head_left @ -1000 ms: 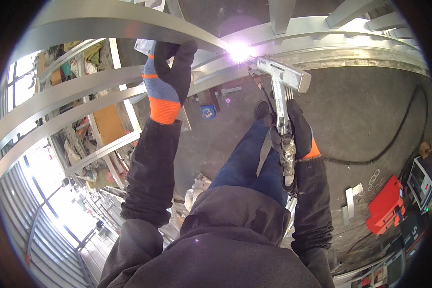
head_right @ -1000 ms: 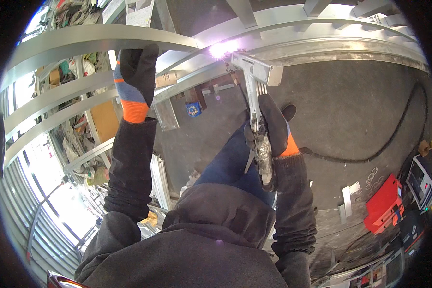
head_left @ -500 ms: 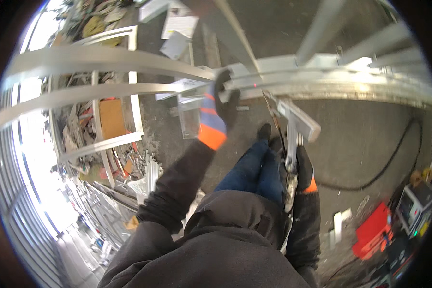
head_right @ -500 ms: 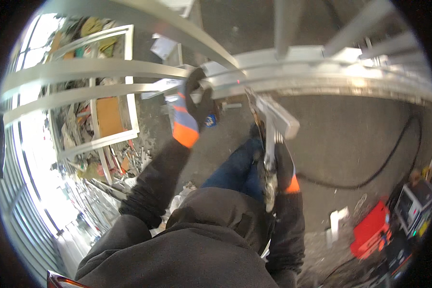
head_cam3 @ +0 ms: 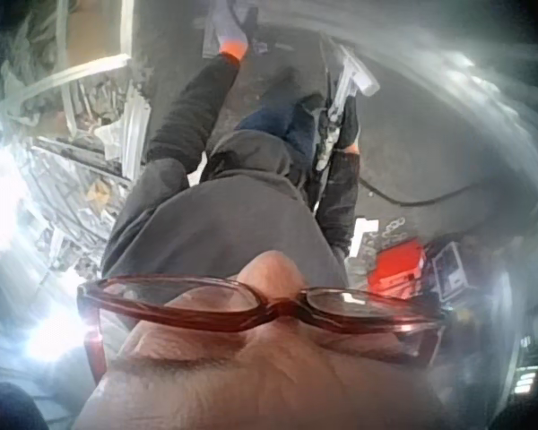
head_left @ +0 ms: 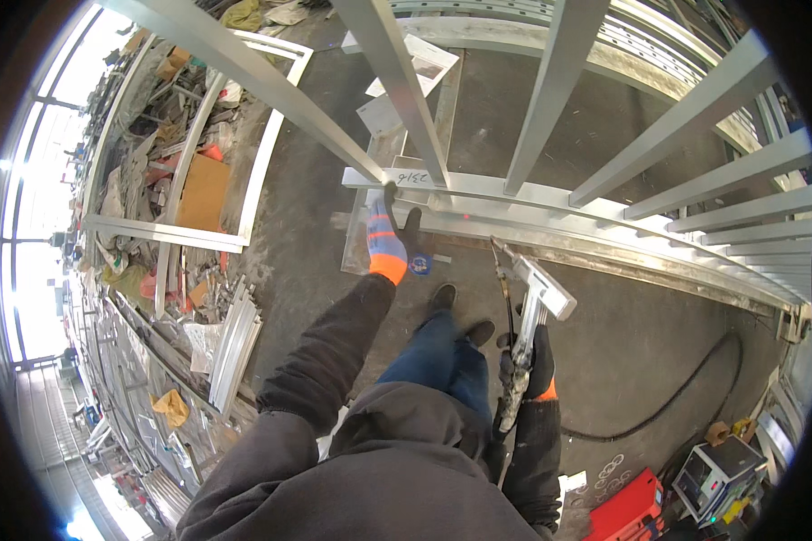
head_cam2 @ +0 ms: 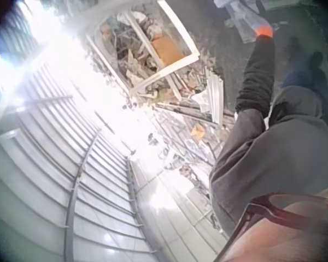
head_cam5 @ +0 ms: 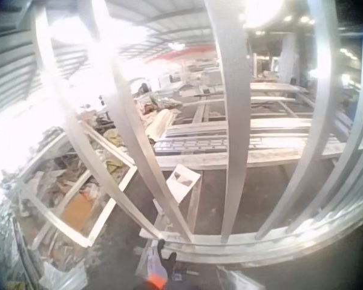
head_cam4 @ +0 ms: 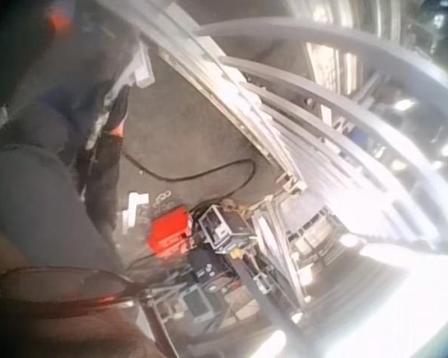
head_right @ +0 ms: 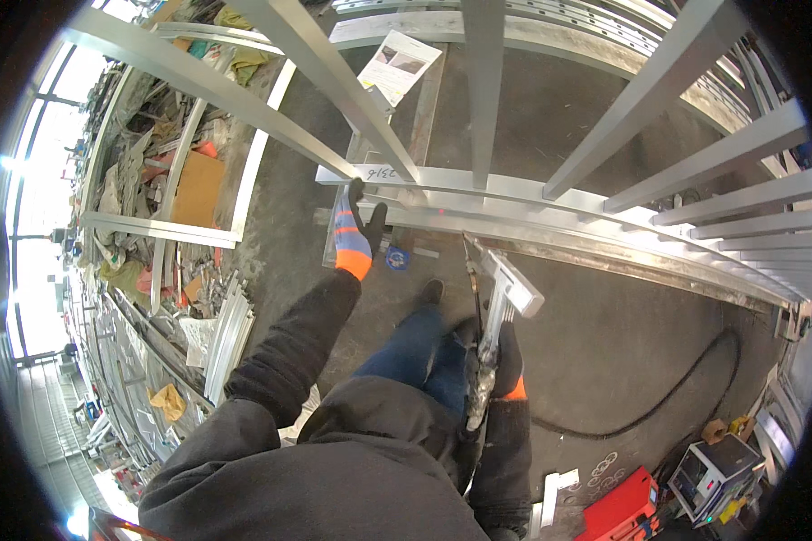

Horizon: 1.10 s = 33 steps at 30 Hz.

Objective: The person positions a curved metal bar onto a radial metal frame and welds it in place using a welding torch. They repeatedly align the bar and apply welds along the joint, moving around the frame to complete multiple attachment points.

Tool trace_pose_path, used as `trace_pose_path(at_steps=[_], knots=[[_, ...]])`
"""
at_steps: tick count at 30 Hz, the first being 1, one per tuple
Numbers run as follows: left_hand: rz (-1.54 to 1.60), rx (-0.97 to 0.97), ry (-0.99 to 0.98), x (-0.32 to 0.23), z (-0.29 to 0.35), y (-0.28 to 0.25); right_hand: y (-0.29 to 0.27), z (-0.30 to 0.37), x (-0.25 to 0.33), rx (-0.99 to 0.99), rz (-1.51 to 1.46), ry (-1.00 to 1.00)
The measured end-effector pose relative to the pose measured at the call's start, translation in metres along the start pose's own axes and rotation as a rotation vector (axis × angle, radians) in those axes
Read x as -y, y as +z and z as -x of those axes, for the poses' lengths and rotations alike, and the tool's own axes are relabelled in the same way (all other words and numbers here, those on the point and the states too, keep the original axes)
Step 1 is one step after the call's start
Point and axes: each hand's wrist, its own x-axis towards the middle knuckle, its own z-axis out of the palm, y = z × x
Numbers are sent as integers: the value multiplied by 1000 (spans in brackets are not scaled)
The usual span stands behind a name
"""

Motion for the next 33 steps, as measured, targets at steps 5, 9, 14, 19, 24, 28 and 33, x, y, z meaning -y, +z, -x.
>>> trace_pose_path(at_steps=[5, 9, 14, 19, 24, 28, 33], knots=[[135, 176, 96, -32, -67, -1, 10, -44, 2, 76, -157, 208], [149, 403, -24, -39, -93, 6, 18, -85, -10, 142, -202, 79], [206, 357, 82, -30, -97, 7, 31, -114, -20, 225, -292, 24], [154, 327, 142, -27, -100, 8, 41, -125, -17, 231, -353, 4], [123, 340, 168, -28, -103, 7, 46, -129, -12, 246, -376, 16], [135, 350, 209, -28, -105, 6, 51, -129, -9, 246, -341, -12], [1, 371, 154, -35, -105, 3, 54, -124, -6, 162, -311, 78]])
